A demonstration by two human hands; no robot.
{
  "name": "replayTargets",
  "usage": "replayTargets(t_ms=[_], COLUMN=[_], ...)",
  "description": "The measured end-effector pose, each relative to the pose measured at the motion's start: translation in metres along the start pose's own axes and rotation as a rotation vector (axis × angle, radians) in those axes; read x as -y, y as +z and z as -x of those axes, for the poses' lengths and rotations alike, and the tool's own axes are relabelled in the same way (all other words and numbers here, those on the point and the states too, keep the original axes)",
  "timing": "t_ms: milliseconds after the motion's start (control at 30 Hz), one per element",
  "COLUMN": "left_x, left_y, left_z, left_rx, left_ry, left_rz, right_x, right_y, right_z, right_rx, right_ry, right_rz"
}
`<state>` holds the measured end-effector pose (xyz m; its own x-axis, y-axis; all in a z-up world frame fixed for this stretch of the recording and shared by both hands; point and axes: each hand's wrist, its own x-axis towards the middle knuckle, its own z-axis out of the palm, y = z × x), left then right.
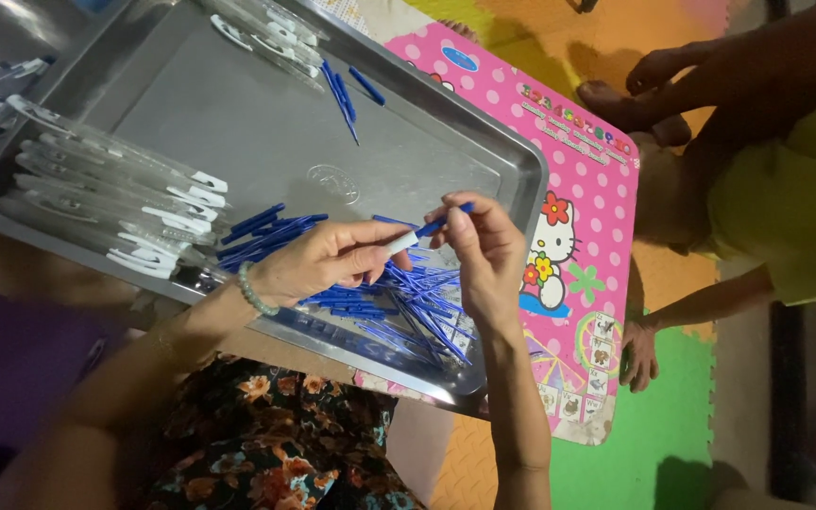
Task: The person assembles ballpoint pens by inserting blue ink refills into white pen barrels one by one on a metal tray.
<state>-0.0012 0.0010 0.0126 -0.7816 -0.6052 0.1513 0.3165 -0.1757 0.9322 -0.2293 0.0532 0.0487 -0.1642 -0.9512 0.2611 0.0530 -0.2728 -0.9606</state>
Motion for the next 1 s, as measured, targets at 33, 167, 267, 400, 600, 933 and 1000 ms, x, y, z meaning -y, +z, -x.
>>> replayTargets(t_ms=[33,167,267,400,600,933,1000], left_x=[-0.003,-0.016,-0.015,-0.016,-0.008,0.003,-0.001], left_y=[0.001,0.009,0.013,0.018,0.021,0.023,0.026], left_z=[0.000,0.002,-0.004,-0.006,-0.006,-0.007,-0.008], left_rx=[-0.005,-0.016,-0.052,-0.056,-0.072,0.025,-0.012], left_ry=[-0.012,0.007,0.031,-0.006,-0.026,0.012,0.022], left_rz=[0.011,-0.029,-0.079,-0.068,-0.080,0.077,0.066], right_x=[0.005,0.009,0.009,0.013,0.016,-0.001,0.000], right_y=[0.003,0.003,-0.002,0.000,0.004,-0.002,-0.001], right_z=[0.001,0.006,0.008,0.015,0.020,0.033,0.031], right_rx=[0.006,0.045,0.017,-0.005,-0.037,-0.089,-0.091], right_ry=[-0.014,-0.040,-0.069,-0.086,-0.109,-0.181,-0.220], right_rz=[0.059,0.134,0.203,0.204,0.181,0.105,0.134])
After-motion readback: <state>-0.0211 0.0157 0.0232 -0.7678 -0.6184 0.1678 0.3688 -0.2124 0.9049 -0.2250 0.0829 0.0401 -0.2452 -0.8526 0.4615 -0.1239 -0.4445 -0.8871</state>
